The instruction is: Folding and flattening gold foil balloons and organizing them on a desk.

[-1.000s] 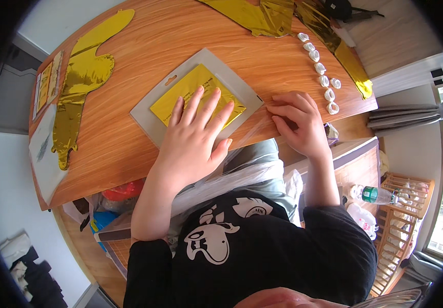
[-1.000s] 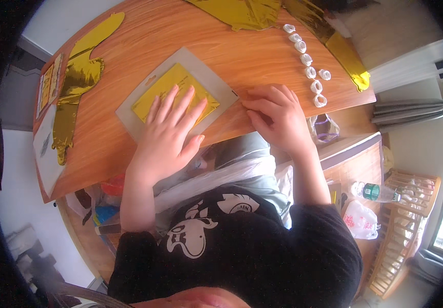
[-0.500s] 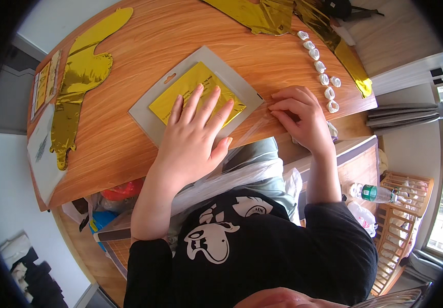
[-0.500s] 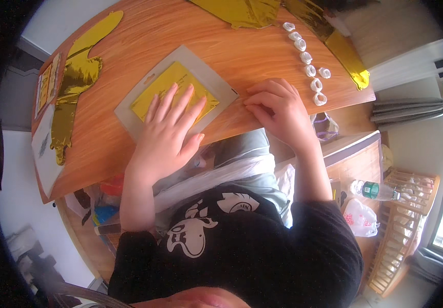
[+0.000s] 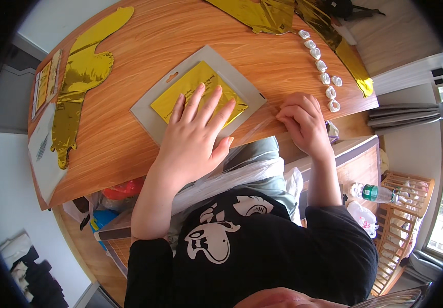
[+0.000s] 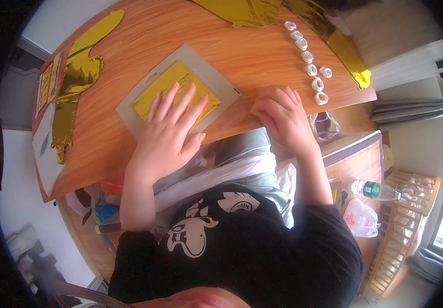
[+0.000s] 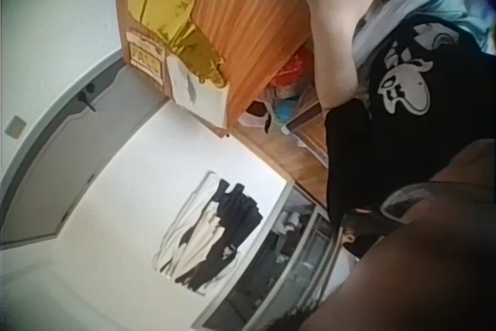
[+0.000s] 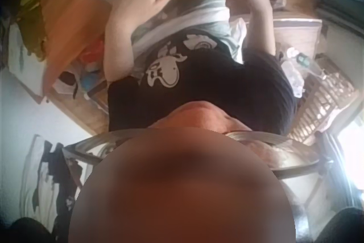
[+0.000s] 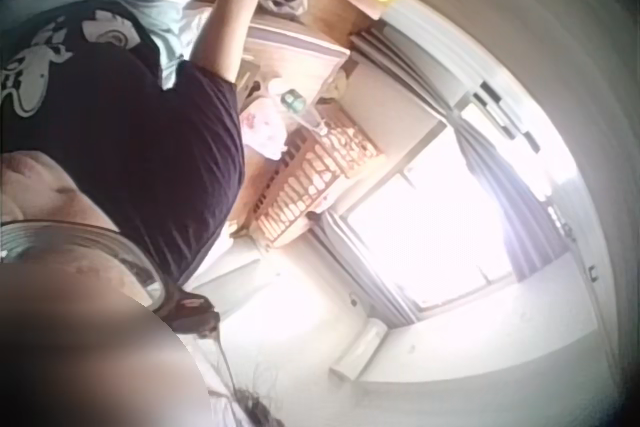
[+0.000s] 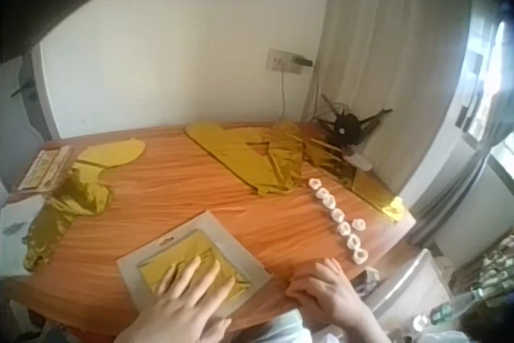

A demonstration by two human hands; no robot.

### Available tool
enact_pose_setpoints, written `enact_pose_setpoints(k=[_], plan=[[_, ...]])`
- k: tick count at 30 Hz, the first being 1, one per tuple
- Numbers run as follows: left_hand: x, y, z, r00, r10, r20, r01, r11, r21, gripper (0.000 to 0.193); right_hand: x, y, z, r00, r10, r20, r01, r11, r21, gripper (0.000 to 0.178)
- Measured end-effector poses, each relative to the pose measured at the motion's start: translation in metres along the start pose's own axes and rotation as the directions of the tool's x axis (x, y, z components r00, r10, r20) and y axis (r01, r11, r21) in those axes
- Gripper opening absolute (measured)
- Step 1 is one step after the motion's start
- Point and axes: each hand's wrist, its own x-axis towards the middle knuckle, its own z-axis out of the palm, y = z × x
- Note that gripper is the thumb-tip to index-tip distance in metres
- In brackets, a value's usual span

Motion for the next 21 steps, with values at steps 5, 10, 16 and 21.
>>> enact_pose_setpoints(k=[5,10,16,21], plan=[[0.000,0.000,0.001,1.000,-0.004,0.004,0.004,1.000,-0.003,0.062,-0.022,-0.008,-0.010,0.998,-0.009,0.067,0.001,0.992,0.124,0.014],[-0.002,-0.001,0.000,1.000,0.002,0.001,-0.002,1.000,0.004,0.064,-0.045,-0.025,-0.020,0.993,-0.042,0.113,-0.005,0.922,0.386,0.013],[0.000,0.000,0.001,0.999,-0.009,0.034,0.008,1.000,0.025,0.063,-0.072,-0.051,-0.023,0.992,0.023,0.122,-0.123,0.333,0.935,0.015],[-0.001,0.001,-0.001,0.998,-0.018,0.053,0.016,0.999,0.046,0.064,-0.081,-0.051,-0.033,0.968,0.136,0.212,-0.165,-0.291,0.942,0.021]])
